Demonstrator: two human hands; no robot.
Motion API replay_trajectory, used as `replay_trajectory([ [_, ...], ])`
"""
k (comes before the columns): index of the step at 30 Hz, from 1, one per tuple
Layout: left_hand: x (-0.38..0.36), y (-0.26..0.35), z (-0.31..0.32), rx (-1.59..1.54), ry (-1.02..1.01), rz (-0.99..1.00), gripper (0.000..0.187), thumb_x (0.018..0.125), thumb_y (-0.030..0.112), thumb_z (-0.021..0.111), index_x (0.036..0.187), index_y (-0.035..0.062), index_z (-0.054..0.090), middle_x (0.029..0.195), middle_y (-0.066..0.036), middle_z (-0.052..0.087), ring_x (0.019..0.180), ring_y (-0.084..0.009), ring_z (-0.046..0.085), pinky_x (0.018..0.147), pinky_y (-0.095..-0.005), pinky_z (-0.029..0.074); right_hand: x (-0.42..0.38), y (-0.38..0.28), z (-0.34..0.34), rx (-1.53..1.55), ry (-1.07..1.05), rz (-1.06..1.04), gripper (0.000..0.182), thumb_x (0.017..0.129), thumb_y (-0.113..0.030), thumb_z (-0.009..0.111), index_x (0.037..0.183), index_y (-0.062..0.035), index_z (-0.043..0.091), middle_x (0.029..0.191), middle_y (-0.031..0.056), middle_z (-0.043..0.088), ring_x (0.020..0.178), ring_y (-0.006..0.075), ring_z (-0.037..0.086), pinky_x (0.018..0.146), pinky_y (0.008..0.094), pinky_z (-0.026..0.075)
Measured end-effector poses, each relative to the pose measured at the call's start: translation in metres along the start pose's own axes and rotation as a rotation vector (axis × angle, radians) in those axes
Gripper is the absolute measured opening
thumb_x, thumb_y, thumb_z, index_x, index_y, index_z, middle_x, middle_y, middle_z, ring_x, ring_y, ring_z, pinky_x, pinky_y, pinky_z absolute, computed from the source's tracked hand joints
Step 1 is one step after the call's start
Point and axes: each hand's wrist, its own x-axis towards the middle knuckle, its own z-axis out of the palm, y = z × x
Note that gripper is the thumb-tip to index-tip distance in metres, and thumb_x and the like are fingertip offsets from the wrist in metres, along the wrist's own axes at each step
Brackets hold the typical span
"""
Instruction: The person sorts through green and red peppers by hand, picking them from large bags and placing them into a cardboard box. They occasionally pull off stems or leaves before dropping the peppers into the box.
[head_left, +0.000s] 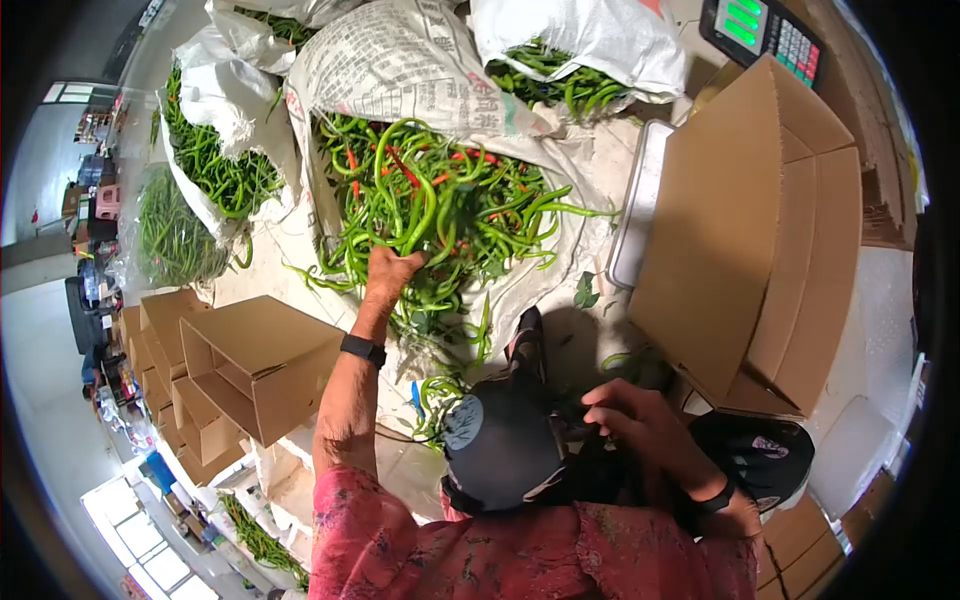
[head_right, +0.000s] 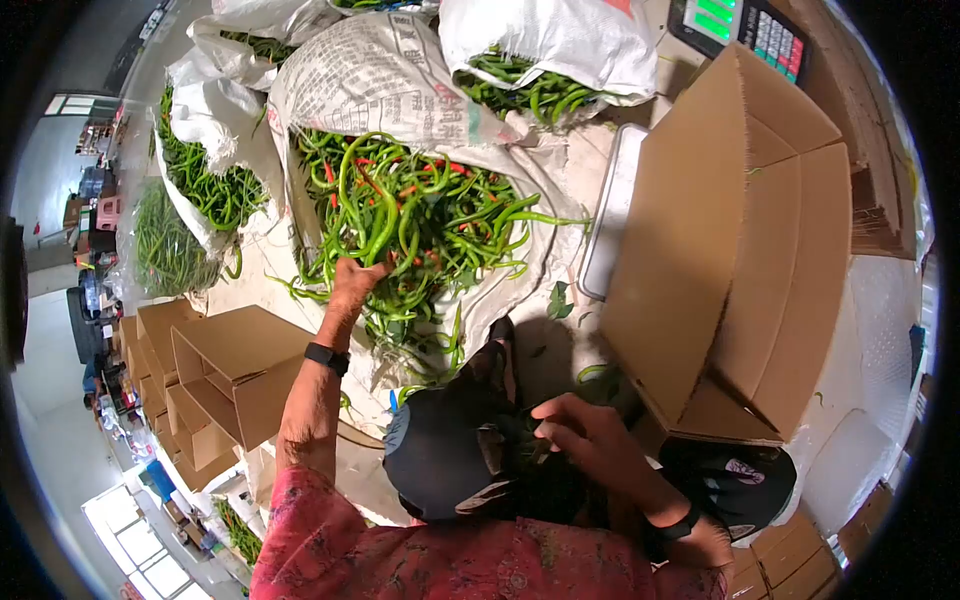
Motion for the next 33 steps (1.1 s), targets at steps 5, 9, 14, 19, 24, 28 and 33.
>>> replay_trajectory([
  [5,-0.02,0.022,-0.028,-0.663,-0.003,0.271,0.042,0.075,0.013,0.07,0.112,-0.0025,0.056,0.096,-0.01,0.065,0.08,-0.0178,0.062,0.073,-0.0296,0.051,-0.004,0.009,0.005,-0.017,-0.007,-0.07,0.021,0.093,-0.017,0.061,0.107,-0.0016,0.062,0.081,0.0041,0.065,0.072,0.0094,0.061,0.067,0.0268,0.05],
  [9,-0.015,0.02,-0.045,-0.609,0.0,0.303,0.05,0.071,0.011,0.073,0.117,-0.0031,0.057,0.098,-0.008,0.065,0.081,-0.0167,0.06,0.072,-0.0295,0.05,-0.007,0.017,0.002,-0.025,-0.011,-0.191,0.019,0.092,-0.016,0.061,0.107,-0.0029,0.062,0.079,0.004,0.065,0.07,0.0095,0.06,0.066,0.0263,0.049],
  [14,-0.012,0.025,-0.07,-0.655,-0.009,0.274,0.046,0.076,0.012,0.074,0.115,-0.0045,0.057,0.092,-0.008,0.064,0.079,-0.0154,0.061,0.07,-0.0284,0.052,-0.008,0.017,-0.001,-0.05,-0.001,-0.202,0.021,0.092,-0.016,0.06,0.108,-0.003,0.062,0.081,0.005,0.065,0.069,0.0112,0.06,0.067,0.0271,0.05],
  [19,-0.069,0.072,-0.107,-1.07,-0.212,0.384,0.039,0.083,0.006,0.065,0.119,0.001,0.053,0.096,-0.01,0.064,0.081,-0.0191,0.061,0.075,-0.0333,0.054,-0.015,0.008,-0.003,-0.085,0.026,-0.185,0.023,0.091,-0.017,0.06,0.109,-0.0025,0.062,0.084,0.0065,0.067,0.07,0.013,0.062,0.068,0.0281,0.051],
  [24,-0.111,0.095,-0.124,-1.344,-0.481,0.545,0.047,0.085,0.009,0.064,0.127,0.0037,0.045,0.096,-0.006,0.053,0.078,-0.0134,0.049,0.08,-0.0338,0.046,-0.023,-0.001,-0.004,-0.084,0.065,-0.144,0.024,0.09,-0.016,0.06,0.109,-0.0008,0.063,0.086,0.0078,0.067,0.072,0.0133,0.063,0.069,0.0281,0.051],
  [28,-0.15,0.109,-0.131,-1.433,-0.626,0.586,0.06,0.083,0.013,0.066,0.136,0.0019,0.041,0.088,-0.003,0.05,0.075,-0.0132,0.049,0.078,-0.036,0.049,-0.03,-0.004,-0.004,-0.024,0.09,-0.276,0.021,0.091,-0.011,0.057,0.108,0.0004,0.062,0.089,0.0085,0.068,0.074,0.0132,0.063,0.068,0.028,0.051],
  [33,-0.207,0.122,-0.127,-1.446,-0.739,0.549,0.065,0.077,0.014,0.068,0.135,0.002,0.042,0.085,-0.004,0.05,0.067,-0.0133,0.049,0.068,-0.0344,0.047,-0.052,-0.042,-0.002,-0.338,0.452,-0.746,0.019,0.084,-0.001,0.062,0.103,-0.0008,0.062,0.094,0.0119,0.064,0.078,0.0195,0.064,0.067,0.0306,0.052],
])
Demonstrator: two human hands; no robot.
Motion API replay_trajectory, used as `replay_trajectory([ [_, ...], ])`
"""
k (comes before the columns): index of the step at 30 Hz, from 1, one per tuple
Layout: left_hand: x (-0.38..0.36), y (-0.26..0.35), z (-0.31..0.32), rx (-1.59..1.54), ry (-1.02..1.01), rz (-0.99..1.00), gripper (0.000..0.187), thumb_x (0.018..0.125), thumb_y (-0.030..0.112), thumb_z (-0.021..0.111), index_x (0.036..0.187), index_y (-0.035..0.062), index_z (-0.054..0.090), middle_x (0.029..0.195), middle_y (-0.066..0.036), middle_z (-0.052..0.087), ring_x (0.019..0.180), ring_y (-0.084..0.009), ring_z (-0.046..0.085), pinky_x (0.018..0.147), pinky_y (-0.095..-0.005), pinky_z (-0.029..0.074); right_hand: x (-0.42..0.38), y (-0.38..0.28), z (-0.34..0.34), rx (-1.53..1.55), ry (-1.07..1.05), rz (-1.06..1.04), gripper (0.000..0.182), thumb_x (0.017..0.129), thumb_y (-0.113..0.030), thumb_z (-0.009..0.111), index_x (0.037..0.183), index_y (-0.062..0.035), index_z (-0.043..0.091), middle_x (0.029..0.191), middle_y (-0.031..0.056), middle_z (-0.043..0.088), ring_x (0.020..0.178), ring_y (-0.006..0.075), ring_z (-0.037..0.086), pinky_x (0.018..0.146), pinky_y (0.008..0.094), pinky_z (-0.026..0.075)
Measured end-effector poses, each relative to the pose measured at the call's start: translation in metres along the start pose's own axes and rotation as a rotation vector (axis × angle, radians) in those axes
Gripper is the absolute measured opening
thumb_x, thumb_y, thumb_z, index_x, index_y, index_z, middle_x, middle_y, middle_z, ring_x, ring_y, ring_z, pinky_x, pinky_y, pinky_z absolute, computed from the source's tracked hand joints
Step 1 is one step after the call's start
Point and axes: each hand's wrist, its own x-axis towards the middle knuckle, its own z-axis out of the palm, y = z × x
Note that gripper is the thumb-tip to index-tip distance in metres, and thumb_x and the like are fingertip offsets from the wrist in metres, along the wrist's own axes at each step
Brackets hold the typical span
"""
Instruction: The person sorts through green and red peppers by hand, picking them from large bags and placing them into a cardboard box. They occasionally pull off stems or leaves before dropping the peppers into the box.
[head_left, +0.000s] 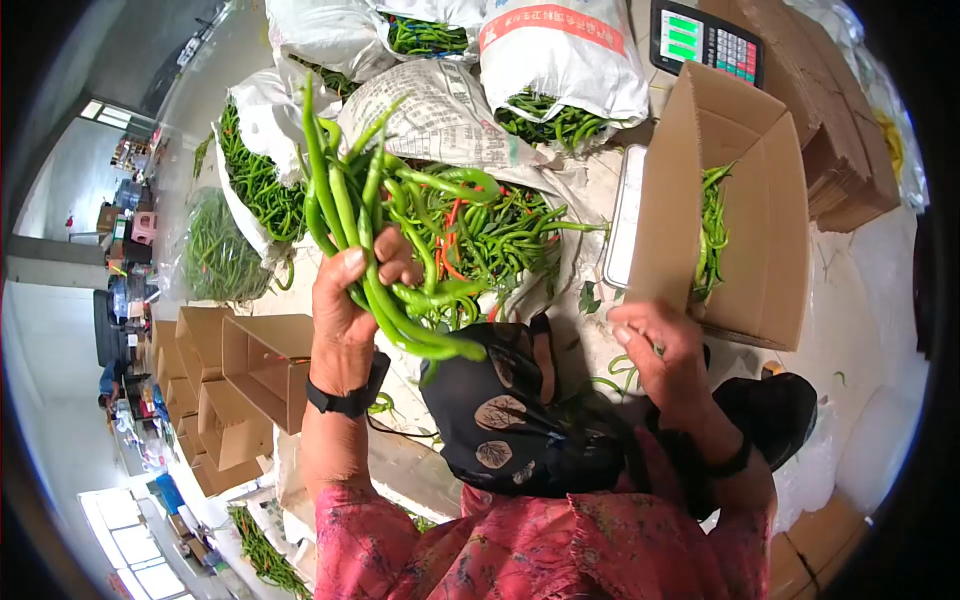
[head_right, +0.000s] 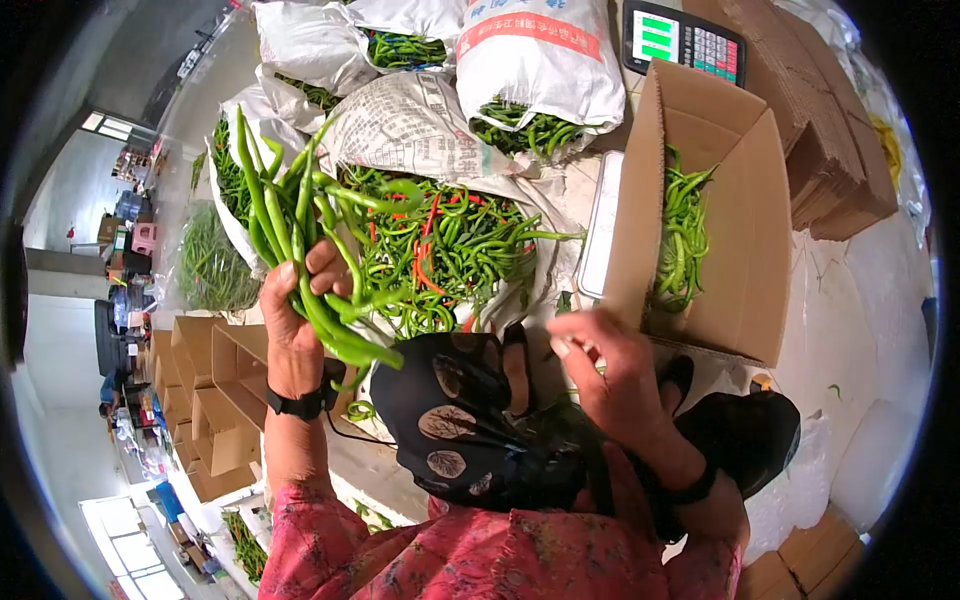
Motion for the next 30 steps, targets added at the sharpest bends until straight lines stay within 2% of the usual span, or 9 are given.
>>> replay_trajectory([
  [5,-0.028,-0.03,0.044,0.048,-0.014,-0.129,0.065,0.074,0.016,0.07,0.132,0.0016,0.044,0.08,-0.005,0.05,0.063,-0.0151,0.049,0.064,-0.0336,0.047,0.03,-0.069,-0.011,-0.295,0.177,-0.448,0.052,0.069,-0.008,0.079,0.117,-0.0064,0.059,0.115,0.0123,0.058,0.108,0.0323,0.053,0.092,0.0418,0.043],
  [10,-0.058,-0.058,0.068,-0.018,-0.052,-0.24,0.059,0.073,0.013,0.071,0.125,0.0032,0.045,0.077,-0.008,0.049,0.06,-0.0169,0.049,0.062,-0.0342,0.048,0.029,-0.061,0.002,-0.277,0.083,-0.498,0.029,0.083,-0.01,0.068,0.111,-0.0052,0.063,0.099,0.0107,0.065,0.096,0.0265,0.06,0.09,0.0386,0.04],
  [12,-0.07,-0.066,0.067,-0.095,-0.057,-0.286,0.057,0.074,0.013,0.07,0.125,0.0043,0.046,0.077,-0.008,0.049,0.06,-0.0164,0.048,0.062,-0.0345,0.047,0.016,-0.069,-0.007,-0.054,-0.149,-0.17,0.019,0.09,-0.02,0.062,0.1,-0.0041,0.061,0.082,0.0094,0.064,0.085,0.0223,0.062,0.088,0.0375,0.04],
  [13,-0.076,-0.071,0.065,-0.163,-0.038,-0.307,0.057,0.075,0.013,0.069,0.126,0.0042,0.045,0.078,-0.008,0.049,0.061,-0.0164,0.048,0.063,-0.0346,0.047,0.009,-0.088,-0.021,0.193,-0.248,0.32,0.021,0.095,-0.023,0.054,0.093,-0.0027,0.062,0.072,0.0098,0.06,0.078,0.0161,0.062,0.082,0.0334,0.044],
  [16,-0.089,-0.088,0.058,-0.262,-0.02,-0.317,0.058,0.077,0.012,0.068,0.129,0.0038,0.044,0.078,-0.007,0.049,0.065,-0.0165,0.048,0.066,-0.0351,0.047,-0.011,-0.044,-0.031,0.485,-0.043,0.016,0.034,0.097,-0.03,0.047,0.092,-0.0004,0.062,0.071,0.0057,0.058,0.079,0.0129,0.059,0.076,0.0284,0.045],
  [22,-0.099,-0.106,0.061,-0.141,0.1,-0.256,0.043,0.082,0.011,0.066,0.119,0.0035,0.047,0.087,-0.01,0.052,0.073,-0.0197,0.053,0.073,-0.0366,0.05,-0.048,-0.019,-0.042,0.44,0.304,0.257,0.039,0.097,-0.035,0.047,0.098,0.0022,0.059,0.078,0.0073,0.06,0.075,0.0142,0.053,0.078,0.0281,0.044],
  [27,-0.101,-0.114,0.063,0.035,0.142,-0.233,0.041,0.082,0.011,0.067,0.116,0.0007,0.049,0.09,-0.011,0.055,0.076,-0.0208,0.056,0.074,-0.0362,0.05,-0.06,-0.014,-0.039,0.709,0.072,0.339,0.031,0.096,-0.026,0.055,0.102,0.0035,0.06,0.082,0.0071,0.062,0.078,0.0127,0.054,0.079,0.0266,0.043],
  [28,-0.1,-0.118,0.067,0.151,0.198,-0.217,0.052,0.082,0.012,0.068,0.128,0.0009,0.046,0.088,-0.008,0.055,0.075,-0.0163,0.054,0.073,-0.0338,0.05,-0.06,-0.016,-0.037,0.71,0.076,0.347,0.031,0.096,-0.026,0.055,0.102,0.0035,0.06,0.082,0.0071,0.062,0.078,0.0127,0.054,0.079,0.0266,0.043],
  [30,-0.097,-0.125,0.072,0.341,0.317,-0.181,0.046,0.081,0.012,0.07,0.121,-0.0003,0.051,0.091,-0.009,0.06,0.077,-0.0179,0.059,0.073,-0.033,0.052,-0.06,-0.026,-0.041,0.492,0.194,0.201,0.032,0.096,-0.028,0.055,0.099,0.0034,0.062,0.081,0.0074,0.063,0.077,0.0129,0.056,0.076,0.0258,0.043],
])
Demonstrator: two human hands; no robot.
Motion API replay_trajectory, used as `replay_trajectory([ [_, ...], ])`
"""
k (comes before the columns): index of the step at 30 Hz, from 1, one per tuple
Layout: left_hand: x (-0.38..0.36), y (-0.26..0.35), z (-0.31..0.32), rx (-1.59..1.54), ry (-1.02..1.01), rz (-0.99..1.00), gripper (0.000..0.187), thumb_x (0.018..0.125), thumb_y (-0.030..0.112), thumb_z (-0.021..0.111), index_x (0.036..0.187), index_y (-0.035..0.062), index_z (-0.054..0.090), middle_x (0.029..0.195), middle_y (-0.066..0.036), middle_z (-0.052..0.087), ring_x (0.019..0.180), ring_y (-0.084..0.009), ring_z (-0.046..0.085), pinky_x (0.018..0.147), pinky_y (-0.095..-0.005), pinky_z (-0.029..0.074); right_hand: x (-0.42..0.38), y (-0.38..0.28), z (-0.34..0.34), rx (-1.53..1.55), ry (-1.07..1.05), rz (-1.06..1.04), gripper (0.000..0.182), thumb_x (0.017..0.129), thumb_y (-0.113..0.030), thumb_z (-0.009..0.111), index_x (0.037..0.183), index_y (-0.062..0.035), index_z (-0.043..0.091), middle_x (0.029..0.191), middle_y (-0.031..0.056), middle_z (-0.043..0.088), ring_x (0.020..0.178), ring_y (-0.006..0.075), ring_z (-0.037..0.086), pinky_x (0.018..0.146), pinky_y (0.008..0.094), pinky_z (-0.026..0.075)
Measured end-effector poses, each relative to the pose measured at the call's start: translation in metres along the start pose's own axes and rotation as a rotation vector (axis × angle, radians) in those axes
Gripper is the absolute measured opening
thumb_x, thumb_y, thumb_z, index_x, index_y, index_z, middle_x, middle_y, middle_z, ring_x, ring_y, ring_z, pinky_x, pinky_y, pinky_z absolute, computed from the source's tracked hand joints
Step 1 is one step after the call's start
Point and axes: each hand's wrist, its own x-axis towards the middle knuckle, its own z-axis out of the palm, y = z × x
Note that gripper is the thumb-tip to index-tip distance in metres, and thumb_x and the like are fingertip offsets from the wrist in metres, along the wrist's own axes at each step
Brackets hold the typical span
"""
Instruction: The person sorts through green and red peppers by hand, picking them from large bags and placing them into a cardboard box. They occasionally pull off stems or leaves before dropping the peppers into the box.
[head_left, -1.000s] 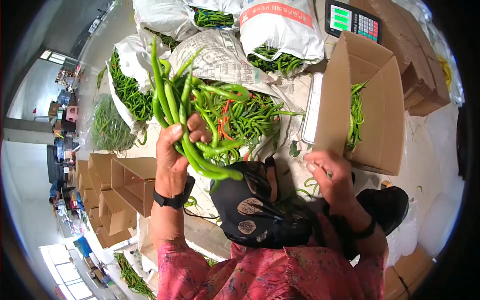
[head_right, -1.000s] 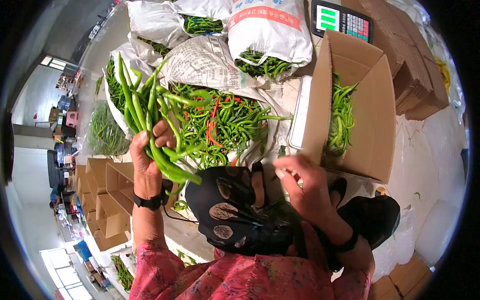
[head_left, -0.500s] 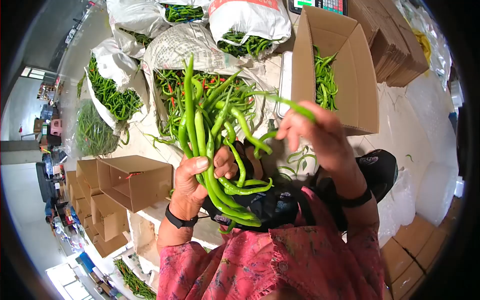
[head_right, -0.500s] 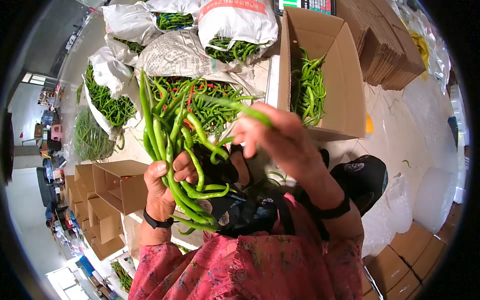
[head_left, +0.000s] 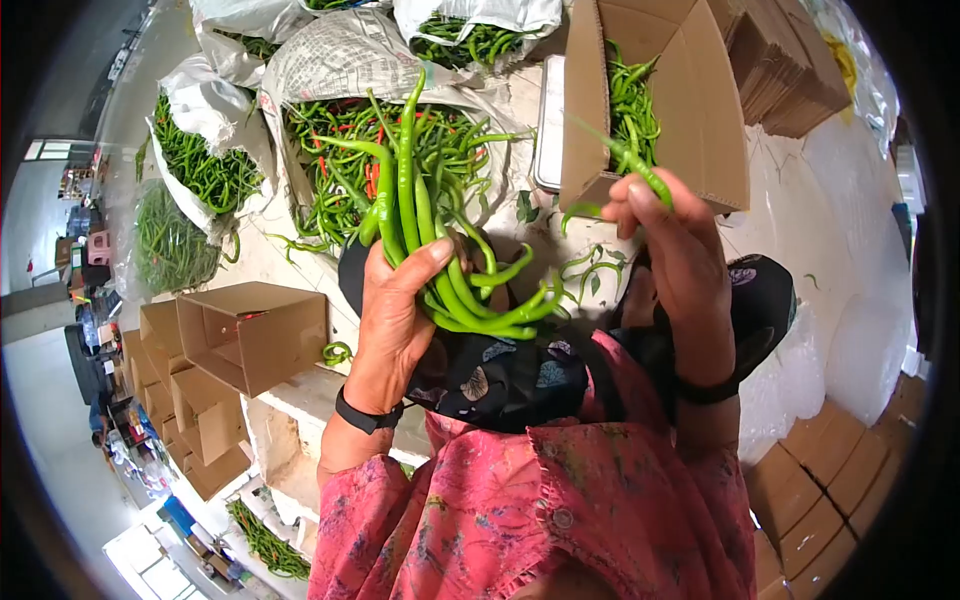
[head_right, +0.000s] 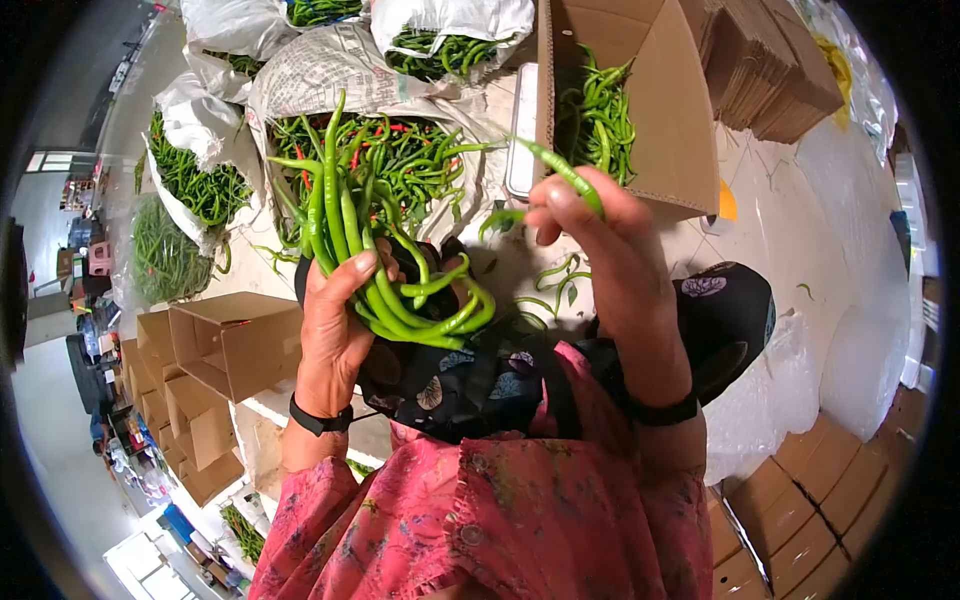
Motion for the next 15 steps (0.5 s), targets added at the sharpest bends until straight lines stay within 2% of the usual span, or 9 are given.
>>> replay_trajectory([
  [1,0.002,-0.004,0.0,0.024,-0.005,0.019,0.038,0.082,0.011,0.07,0.115,-0.0007,0.054,0.095,-0.01,0.063,0.079,-0.0184,0.062,0.074,-0.0319,0.053,-0.003,-0.012,0.001,-0.204,0.094,-0.036,0.033,0.095,-0.03,0.056,0.097,0.0022,0.063,0.079,0.0079,0.063,0.074,0.0132,0.057,0.071,0.0258,0.044],
  [4,0.0,-0.011,0.007,0.011,0.032,0.028,0.034,0.083,0.009,0.069,0.112,-0.0002,0.055,0.093,-0.009,0.063,0.077,-0.0173,0.062,0.073,-0.0306,0.053,-0.01,-0.01,0.001,-0.435,0.222,-0.107,0.03,0.096,-0.028,0.056,0.096,0.0005,0.063,0.077,0.0079,0.064,0.072,0.0139,0.059,0.069,0.0273,0.046],
  [5,-0.001,-0.014,0.008,0.0,0.038,0.012,0.031,0.083,0.009,0.068,0.11,-0.0001,0.055,0.092,-0.008,0.063,0.077,-0.0171,0.062,0.073,-0.0304,0.053,-0.012,0.004,0.003,-0.371,0.172,-0.281,0.023,0.096,-0.022,0.057,0.096,-0.0002,0.063,0.076,0.0093,0.064,0.07,0.0165,0.061,0.067,0.0288,0.048],
  [7,-0.003,-0.019,0.013,0.003,0.089,-0.002,0.027,0.083,0.007,0.069,0.106,0.0002,0.057,0.091,-0.007,0.063,0.077,-0.0162,0.062,0.073,-0.0296,0.053,-0.027,-0.011,0.023,-0.527,0.05,-0.177,0.016,0.096,-0.012,0.053,0.098,0.0018,0.062,0.084,0.0083,0.068,0.076,0.0153,0.065,0.073,0.0298,0.051],
  [8,-0.003,-0.02,0.014,-0.011,0.079,-0.006,0.024,0.084,0.004,0.07,0.104,-0.0005,0.056,0.09,-0.007,0.064,0.074,-0.0158,0.065,0.069,-0.0295,0.055,-0.029,-0.004,0.027,-0.9,-0.064,-0.472,0.015,0.095,-0.012,0.055,0.098,0.0009,0.062,0.088,0.0109,0.069,0.077,0.0211,0.068,0.071,0.0341,0.053],
  [9,-0.004,-0.026,0.015,-0.017,0.121,0.002,0.026,0.084,0.004,0.07,0.106,0.0004,0.055,0.091,-0.006,0.064,0.075,-0.0149,0.064,0.068,-0.029,0.054,-0.03,-0.004,0.026,-0.906,-0.092,-0.468,0.013,0.091,-0.011,0.06,0.099,-0.0006,0.062,0.089,0.0132,0.067,0.077,0.0276,0.068,0.068,0.0372,0.053],
  [10,-0.004,-0.033,0.016,-0.023,0.163,0.01,0.028,0.084,0.004,0.07,0.108,0.0014,0.054,0.092,-0.005,0.063,0.076,-0.014,0.063,0.068,-0.0286,0.053,-0.036,0.006,0.048,-0.744,-0.11,-0.474,0.019,0.084,-0.013,0.069,0.099,-0.0014,0.062,0.087,0.0152,0.064,0.077,0.0312,0.066,0.066,0.039,0.051],
  [12,-0.007,-0.04,0.02,-0.065,0.145,0.013,0.03,0.084,0.004,0.07,0.109,0.0027,0.054,0.093,-0.004,0.062,0.078,-0.0131,0.062,0.069,-0.028,0.053,-0.037,0.016,0.059,-0.714,-0.3,-0.193,0.03,0.078,-0.019,0.074,0.096,0.0002,0.06,0.09,0.0153,0.06,0.076,0.0344,0.062,0.066,0.0437,0.048],
  [15,-0.007,-0.049,0.022,-0.149,0.102,-0.002,0.033,0.085,0.005,0.07,0.113,0.0055,0.053,0.097,-0.002,0.06,0.084,-0.011,0.06,0.075,-0.0263,0.05,-0.03,0.048,0.061,-0.698,-0.26,-0.183,0.037,0.073,-0.023,0.079,0.093,0.0008,0.059,0.091,0.0171,0.061,0.078,0.0372,0.062,0.068,0.0456,0.048],
])
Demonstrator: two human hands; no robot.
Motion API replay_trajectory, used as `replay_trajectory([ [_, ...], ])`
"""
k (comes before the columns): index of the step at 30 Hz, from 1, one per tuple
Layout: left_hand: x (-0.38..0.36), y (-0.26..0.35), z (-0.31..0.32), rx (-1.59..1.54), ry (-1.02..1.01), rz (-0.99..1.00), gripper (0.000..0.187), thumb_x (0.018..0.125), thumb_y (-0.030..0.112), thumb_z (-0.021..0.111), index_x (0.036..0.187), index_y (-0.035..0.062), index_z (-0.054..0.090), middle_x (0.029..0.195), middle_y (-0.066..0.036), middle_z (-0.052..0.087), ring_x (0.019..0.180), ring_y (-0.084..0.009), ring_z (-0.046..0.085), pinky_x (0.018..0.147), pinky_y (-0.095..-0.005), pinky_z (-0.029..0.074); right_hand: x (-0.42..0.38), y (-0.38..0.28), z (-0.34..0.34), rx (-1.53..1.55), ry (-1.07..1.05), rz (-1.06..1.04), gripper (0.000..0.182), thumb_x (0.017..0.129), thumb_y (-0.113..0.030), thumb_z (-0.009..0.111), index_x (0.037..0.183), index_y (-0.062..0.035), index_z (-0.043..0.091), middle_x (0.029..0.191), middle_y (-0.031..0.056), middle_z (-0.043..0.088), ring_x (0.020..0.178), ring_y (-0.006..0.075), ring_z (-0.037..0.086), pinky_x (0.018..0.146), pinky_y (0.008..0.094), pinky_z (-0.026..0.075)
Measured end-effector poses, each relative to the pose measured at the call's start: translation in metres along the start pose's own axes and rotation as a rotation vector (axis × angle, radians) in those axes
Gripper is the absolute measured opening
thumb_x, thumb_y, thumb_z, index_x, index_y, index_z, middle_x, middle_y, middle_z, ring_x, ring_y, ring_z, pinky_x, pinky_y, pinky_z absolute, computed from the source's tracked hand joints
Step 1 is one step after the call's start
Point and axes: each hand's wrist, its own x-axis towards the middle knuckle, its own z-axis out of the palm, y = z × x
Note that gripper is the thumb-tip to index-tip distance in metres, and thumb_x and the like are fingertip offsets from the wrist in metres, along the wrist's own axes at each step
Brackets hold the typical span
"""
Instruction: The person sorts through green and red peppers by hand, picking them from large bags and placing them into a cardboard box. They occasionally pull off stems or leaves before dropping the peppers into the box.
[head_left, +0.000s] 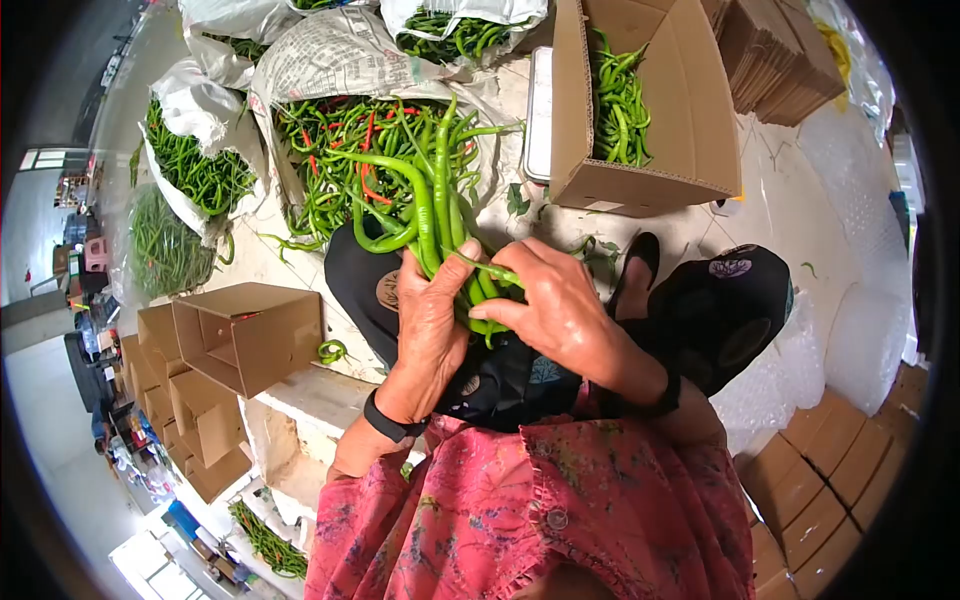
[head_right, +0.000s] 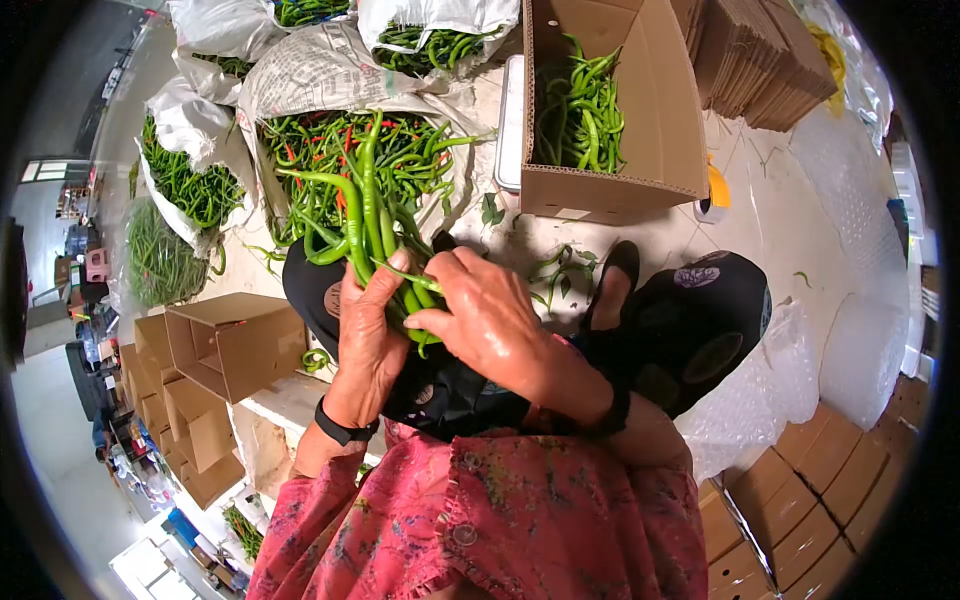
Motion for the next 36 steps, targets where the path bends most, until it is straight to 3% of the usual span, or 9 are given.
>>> replay_trajectory([
  [5,-0.002,-0.013,0.003,0.001,-0.024,0.005,0.035,0.085,0.002,0.07,0.115,0.0031,0.052,0.101,-0.005,0.061,0.089,-0.0136,0.061,0.08,-0.0279,0.05,0.0,0.021,-0.003,0.115,-0.05,0.114,0.035,0.07,-0.016,0.081,0.094,0.0003,0.061,0.082,0.0135,0.059,0.073,0.0307,0.061,0.066,0.0394,0.048],
  [9,0.009,-0.02,0.005,0.093,-0.044,0.104,0.043,0.083,0.004,0.073,0.12,0.0017,0.05,0.104,-0.005,0.062,0.09,-0.0132,0.06,0.082,-0.028,0.049,0.002,0.02,0.019,0.151,0.207,0.012,0.032,0.073,-0.008,0.072,0.099,0.0008,0.056,0.085,0.018,0.062,0.079,0.0391,0.062,0.07,0.0438,0.049],
  [13,0.016,-0.026,0.009,0.11,-0.031,0.144,0.037,0.084,0.01,0.074,0.115,-0.0013,0.056,0.103,-0.006,0.064,0.087,-0.0138,0.062,0.079,-0.0283,0.05,0.011,0.017,0.018,0.415,0.279,0.218,0.035,0.075,-0.007,0.069,0.104,0.0008,0.051,0.092,0.0209,0.065,0.08,0.0406,0.064,0.07,0.043,0.05],
  [17,0.019,-0.019,0.003,0.206,-0.076,0.052,0.046,0.083,0.008,0.074,0.122,-0.0005,0.051,0.107,-0.006,0.063,0.093,-0.0136,0.061,0.083,-0.0278,0.048,0.028,0.02,0.001,0.209,-0.081,0.384,0.038,0.077,-0.004,0.067,0.11,0.0009,0.049,0.09,0.0172,0.064,0.081,0.0285,0.066,0.072,0.0385,0.05],
  [19,0.024,-0.017,0.002,0.246,-0.065,0.104,0.045,0.083,0.01,0.074,0.121,-0.0016,0.052,0.107,-0.007,0.063,0.092,-0.0139,0.06,0.083,-0.0277,0.048,0.032,0.039,0.02,0.868,0.069,0.196,0.03,0.082,-0.006,0.064,0.108,0.001,0.051,0.098,0.0121,0.063,0.086,0.0175,0.062,0.075,0.034,0.05],
  [20,0.027,-0.015,0.003,0.282,-0.059,0.178,0.044,0.083,0.011,0.074,0.119,-0.0022,0.053,0.106,-0.007,0.063,0.091,-0.0141,0.06,0.083,-0.0275,0.048,0.036,0.033,0.015,0.837,0.072,0.157,0.026,0.085,-0.009,0.062,0.107,-0.0004,0.052,0.107,0.0096,0.061,0.092,0.0139,0.059,0.078,0.03,0.049],
  [27,0.044,0.014,-0.006,0.066,-0.03,0.216,0.028,0.08,0.004,0.073,0.105,0.0007,0.06,0.093,-0.003,0.064,0.077,-0.0113,0.061,0.07,-0.0262,0.051,0.051,0.011,-0.044,1.185,-0.123,0.406,0.021,0.086,-0.008,0.064,0.105,-0.0034,0.057,0.09,0.0022,0.059,0.075,0.0106,0.058,0.064,0.023,0.046],
  [32,0.043,0.028,-0.009,0.029,-0.051,0.202,0.032,0.08,0.004,0.069,0.108,0.002,0.055,0.086,-0.003,0.058,0.069,-0.012,0.055,0.063,-0.0271,0.047,0.051,0.029,-0.08,1.164,-0.11,0.264,0.031,0.088,-0.024,0.057,0.108,-0.0007,0.058,0.079,-0.0026,0.051,0.055,-0.0003,0.033,0.049,0.0144,0.027],
  [36,0.044,0.032,-0.009,-0.123,-0.152,0.198,0.037,0.083,0.008,0.069,0.115,0.0029,0.051,0.086,-0.001,0.055,0.073,-0.0112,0.046,0.065,-0.0274,0.043,0.05,0.038,-0.098,1.183,-0.116,0.197,0.032,0.088,-0.022,0.056,0.11,0.0006,0.057,0.086,0.0014,0.059,0.059,0.0007,0.038,0.053,0.015,0.03],
])
